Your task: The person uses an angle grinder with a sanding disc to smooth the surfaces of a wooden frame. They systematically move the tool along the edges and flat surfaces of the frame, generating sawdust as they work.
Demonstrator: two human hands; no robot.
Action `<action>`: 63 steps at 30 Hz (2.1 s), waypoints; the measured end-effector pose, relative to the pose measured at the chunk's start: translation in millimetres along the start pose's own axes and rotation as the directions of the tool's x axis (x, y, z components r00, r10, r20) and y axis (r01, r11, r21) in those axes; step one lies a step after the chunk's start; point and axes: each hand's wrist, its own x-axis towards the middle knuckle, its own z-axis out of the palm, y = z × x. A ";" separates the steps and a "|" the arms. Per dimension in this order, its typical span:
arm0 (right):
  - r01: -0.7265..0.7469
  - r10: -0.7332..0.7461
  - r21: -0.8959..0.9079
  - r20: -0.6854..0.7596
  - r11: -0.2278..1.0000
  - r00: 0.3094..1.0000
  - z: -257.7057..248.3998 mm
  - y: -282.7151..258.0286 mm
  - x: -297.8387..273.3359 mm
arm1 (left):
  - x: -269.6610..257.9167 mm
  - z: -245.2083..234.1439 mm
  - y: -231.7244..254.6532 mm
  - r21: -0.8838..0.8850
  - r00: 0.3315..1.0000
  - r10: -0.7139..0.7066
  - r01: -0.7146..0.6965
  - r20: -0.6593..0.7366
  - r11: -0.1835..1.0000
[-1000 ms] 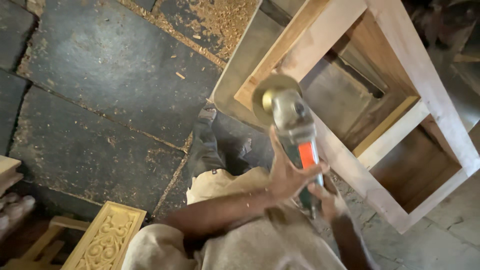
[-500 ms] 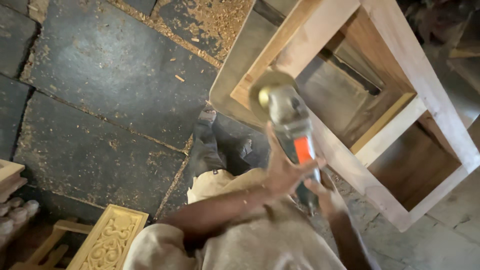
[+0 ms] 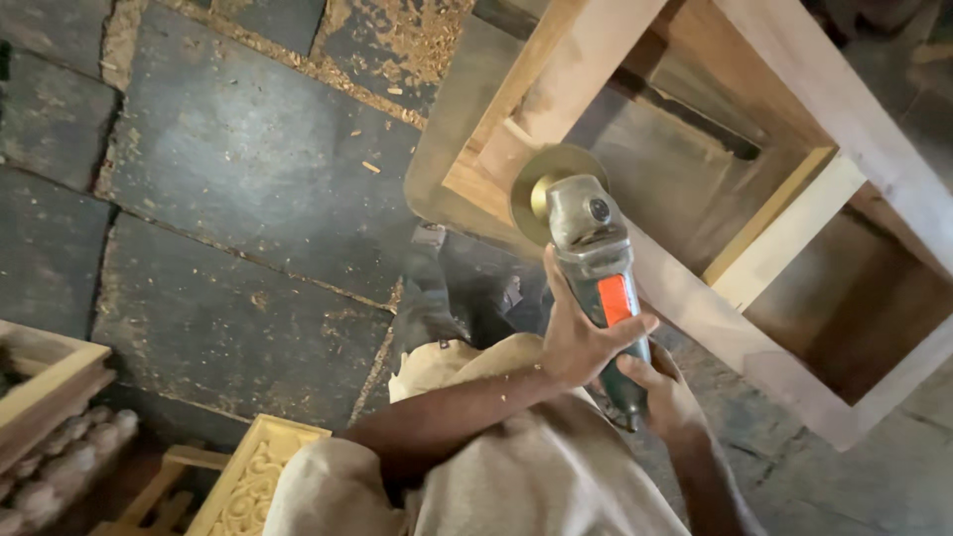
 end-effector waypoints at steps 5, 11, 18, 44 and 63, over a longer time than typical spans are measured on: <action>-0.018 0.017 -0.019 -0.059 1.000 0.998 -22.7 15.0 -20.1 | -13.8 18.9 -23.0 0.025 0.999 0.020 -0.021 0.028 0.999; 0.013 -0.012 0.020 -0.041 1.000 0.999 -47.4 33.3 -39.7 | -27.3 42.2 -48.5 -0.060 0.995 0.037 -0.031 0.098 0.998; 0.019 -0.004 0.097 -0.151 0.995 0.989 -73.0 59.0 -57.0 | -42.0 66.1 -78.8 0.023 0.979 0.116 -0.122 0.168 0.992; 0.118 0.032 0.468 -0.300 0.876 0.953 -130.0 109.3 -155.4 | -94.7 153.5 -163.0 0.131 0.839 -0.134 0.076 0.528 0.988; 0.383 -0.008 0.610 -0.525 0.693 0.851 -153.5 200.0 -166.4 | -103.0 210.1 -188.5 0.185 0.600 -0.203 0.093 0.774 0.978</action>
